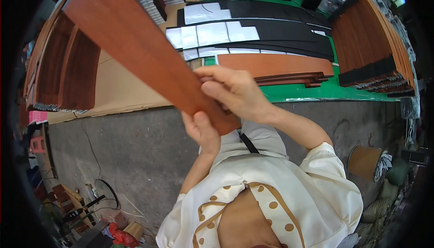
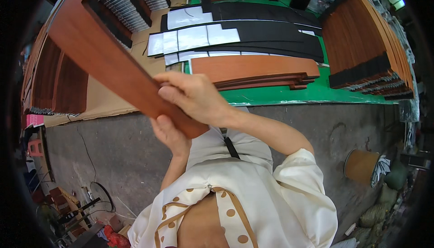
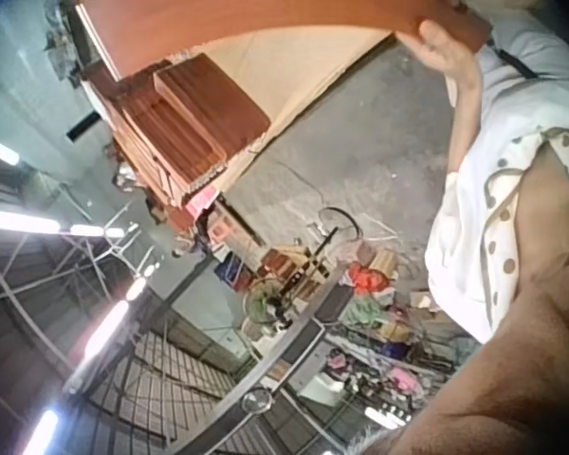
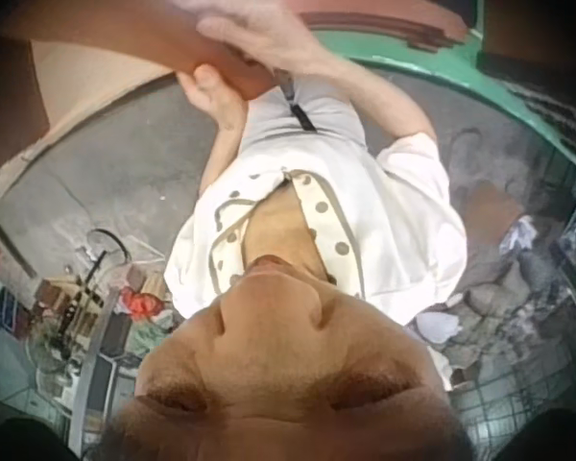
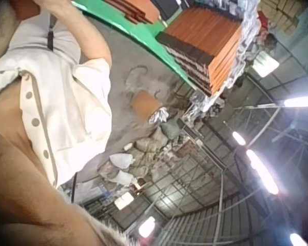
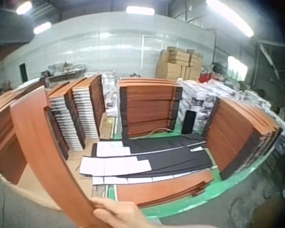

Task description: Applying black adhesive or padding strips to the edges of wood planks in a manufacturing environment.

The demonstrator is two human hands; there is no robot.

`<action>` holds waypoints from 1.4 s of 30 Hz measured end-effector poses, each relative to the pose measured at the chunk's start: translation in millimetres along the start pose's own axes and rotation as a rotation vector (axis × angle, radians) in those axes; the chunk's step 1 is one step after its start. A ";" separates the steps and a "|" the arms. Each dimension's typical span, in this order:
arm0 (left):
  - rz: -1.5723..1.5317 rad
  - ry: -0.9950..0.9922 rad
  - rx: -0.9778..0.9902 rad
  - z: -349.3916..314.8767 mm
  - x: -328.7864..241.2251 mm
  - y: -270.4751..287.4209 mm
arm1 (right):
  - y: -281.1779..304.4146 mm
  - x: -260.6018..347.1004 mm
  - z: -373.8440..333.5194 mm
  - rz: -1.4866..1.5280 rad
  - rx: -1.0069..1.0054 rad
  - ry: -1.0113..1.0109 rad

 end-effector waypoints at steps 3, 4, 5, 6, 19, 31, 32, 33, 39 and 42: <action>-0.036 0.031 0.185 -21.4 -4.8 -37.0 | 40.1 -3.2 -16.3 0.047 -0.216 0.212; 0.008 -0.001 0.272 -27.0 -6.4 -44.5 | 49.7 5.1 -25.7 0.058 -0.207 0.096; 0.046 -0.028 0.374 -31.1 -7.8 -54.3 | 62.6 2.9 -32.5 0.061 -0.206 0.096; 0.051 -0.031 0.370 -30.6 -10.9 -59.5 | 76.2 1.4 -37.7 0.006 -0.260 0.178; 0.590 -0.476 0.513 72.1 -4.8 -56.7 | 221.3 -51.0 -46.5 -0.820 -0.393 0.592; 0.691 -0.304 0.568 80.2 1.4 -59.0 | 229.7 -59.1 -32.9 -0.908 -0.167 0.400; 0.670 -0.336 0.645 83.3 -1.6 -60.1 | 229.9 -51.2 -31.8 -0.877 -0.159 0.367; 0.647 -0.368 0.723 87.4 -1.7 -59.8 | 231.3 -44.3 -28.3 -0.846 -0.150 0.333; 0.683 -0.413 0.696 159.2 35.0 -86.3 | 234.2 -38.5 62.0 -0.870 -0.079 0.484; 0.752 -0.685 1.043 179.7 78.6 -120.0 | 199.0 -77.5 136.9 -0.997 0.163 0.510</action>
Point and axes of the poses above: each hand's wrist, its own z-axis towards the middle knuckle, its own y-axis out of the back of the hand, x = y × z, the point moved 2 cm from there along z, towards the middle knuckle, and after that the axes turned 14 degrees about -x, right-handed, at the moved point
